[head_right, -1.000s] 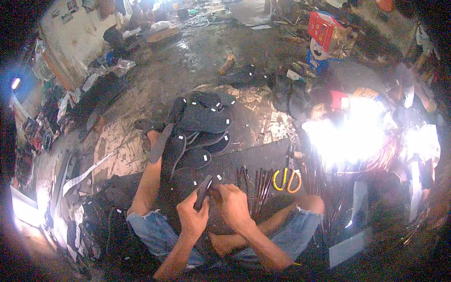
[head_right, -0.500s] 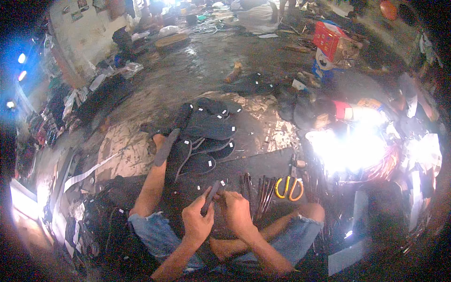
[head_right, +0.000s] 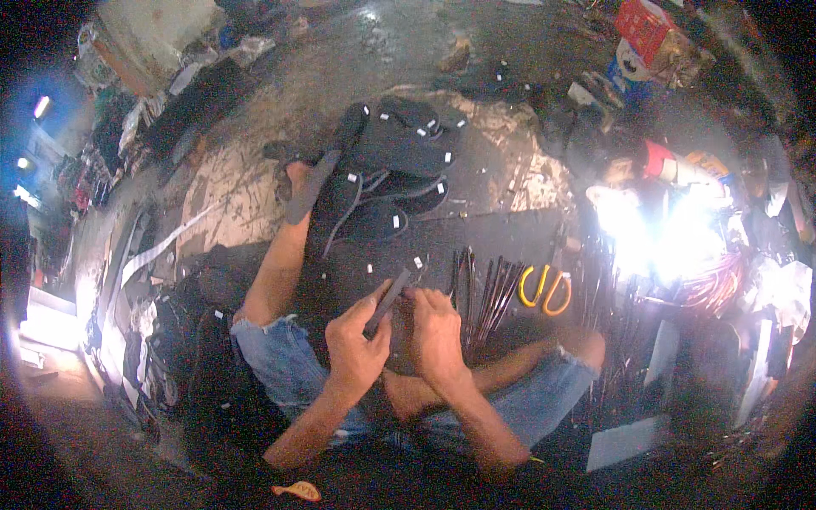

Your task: The person sits on the floor and assembles black sandals by inserting thin straps into pre-punched holes on the soles. They handle multiple sandals one at a time, threading and adjusting the straps by hand, then placing finished units aside.

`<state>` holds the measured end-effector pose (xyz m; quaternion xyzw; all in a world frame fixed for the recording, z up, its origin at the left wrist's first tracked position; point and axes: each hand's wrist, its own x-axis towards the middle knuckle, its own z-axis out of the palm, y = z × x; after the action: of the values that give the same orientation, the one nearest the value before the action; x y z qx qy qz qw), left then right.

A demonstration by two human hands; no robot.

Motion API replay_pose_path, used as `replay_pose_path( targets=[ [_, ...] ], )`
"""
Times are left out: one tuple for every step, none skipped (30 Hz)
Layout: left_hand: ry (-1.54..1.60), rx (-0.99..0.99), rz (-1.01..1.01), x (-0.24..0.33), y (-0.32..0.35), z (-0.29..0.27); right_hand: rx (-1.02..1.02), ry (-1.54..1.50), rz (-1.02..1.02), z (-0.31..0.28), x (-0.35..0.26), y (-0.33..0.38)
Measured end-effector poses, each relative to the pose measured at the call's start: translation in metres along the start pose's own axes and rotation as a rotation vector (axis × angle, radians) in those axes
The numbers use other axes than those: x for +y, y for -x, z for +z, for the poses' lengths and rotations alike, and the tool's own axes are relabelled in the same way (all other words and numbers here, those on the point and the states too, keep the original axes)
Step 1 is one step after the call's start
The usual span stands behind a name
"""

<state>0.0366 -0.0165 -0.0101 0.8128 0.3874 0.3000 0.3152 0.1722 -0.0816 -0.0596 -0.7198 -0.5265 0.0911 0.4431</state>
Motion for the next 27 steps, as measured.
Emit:
replay_pose_path(
  targets=[
    [0.016, -0.001, 0.005, -0.002, -0.004, -0.003, 0.009, -0.009, -0.043, 0.000, 0.003, -0.005],
    [0.033, -0.002, 0.011, -0.002, -0.005, -0.005, 0.020, -0.018, -0.085, 0.000, 0.006, -0.006],
    [0.032, 0.000, 0.018, 0.000, -0.003, -0.006, -0.034, -0.017, -0.040, -0.003, 0.006, -0.002],
    [0.022, 0.004, 0.027, 0.006, -0.004, -0.009, -0.086, -0.024, 0.003, -0.007, 0.003, -0.002],
    [0.020, 0.009, 0.037, 0.010, -0.004, -0.010, -0.138, -0.022, 0.044, -0.012, -0.003, -0.002],
    [-0.054, 0.010, 0.054, 0.016, -0.001, -0.010, -0.071, -0.031, 0.060, -0.012, -0.015, -0.003],
    [-0.089, 0.004, 0.086, 0.021, -0.004, -0.012, -0.077, -0.063, 0.074, -0.013, -0.015, -0.003],
    [-0.124, -0.004, 0.119, 0.024, -0.009, -0.017, -0.082, -0.093, 0.088, -0.015, -0.013, -0.004],
    [-0.157, -0.012, 0.151, 0.025, -0.012, -0.020, -0.086, -0.124, 0.104, -0.017, -0.012, -0.005],
    [-0.175, -0.072, 0.153, 0.023, -0.015, -0.031, -0.174, -0.275, 0.230, -0.027, -0.019, -0.010],
    [-0.126, -0.139, 0.231, 0.012, -0.016, -0.047, -0.181, -0.375, 0.206, -0.030, -0.015, -0.014],
    [-0.038, -0.093, 0.165, 0.006, -0.014, -0.054, -0.186, -0.476, 0.181, -0.034, -0.011, -0.019],
    [0.163, -0.157, 0.058, -0.012, -0.012, -0.054, -0.177, -0.565, 0.164, -0.042, -0.006, -0.026],
    [0.340, -0.173, -0.071, -0.031, -0.002, -0.060, -0.222, -0.494, 0.102, -0.043, -0.005, -0.040],
    [0.291, -0.181, -0.031, -0.042, 0.002, -0.052, -0.189, -0.301, 0.094, -0.043, -0.007, -0.045],
    [0.242, -0.187, 0.010, -0.049, 0.006, -0.046, -0.154, -0.110, 0.087, -0.043, -0.009, -0.050],
    [0.189, -0.190, 0.045, -0.045, 0.003, -0.045, -0.122, 0.077, 0.080, -0.042, -0.010, -0.054],
    [0.199, -0.116, 0.003, -0.033, 0.002, -0.039, -0.076, 0.057, 0.074, -0.040, -0.008, -0.053],
    [0.164, -0.069, 0.014, -0.030, 0.003, -0.031, -0.037, 0.038, 0.071, -0.037, -0.004, -0.047],
    [0.129, -0.021, 0.025, -0.029, 0.003, -0.024, 0.002, 0.018, 0.068, -0.036, -0.002, -0.044],
    [0.093, 0.028, 0.037, -0.027, 0.004, -0.019, 0.078, 0.132, -0.024, -0.034, 0.000, -0.048],
    [0.051, 0.016, 0.031, -0.024, 0.005, -0.014, 0.150, 0.248, -0.107, -0.033, 0.000, -0.053],
    [0.017, 0.057, 0.046, -0.027, 0.005, -0.009, 0.222, 0.364, -0.192, -0.033, -0.001, -0.054],
    [-0.013, 0.097, 0.067, -0.033, 0.001, 0.000, 0.095, 0.298, -0.016, -0.032, 0.001, -0.050],
    [-0.042, 0.137, 0.089, -0.037, -0.004, 0.006, 0.048, 0.211, 0.075, -0.033, 0.007, -0.043],
    [-0.057, 0.218, 0.068, -0.041, -0.007, 0.001, -0.004, 0.105, 0.152, -0.032, 0.014, -0.036],
    [0.198, 0.207, -0.171, -0.037, -0.010, -0.003, -0.050, 0.010, 0.237, -0.034, 0.017, -0.029]
  ],
)
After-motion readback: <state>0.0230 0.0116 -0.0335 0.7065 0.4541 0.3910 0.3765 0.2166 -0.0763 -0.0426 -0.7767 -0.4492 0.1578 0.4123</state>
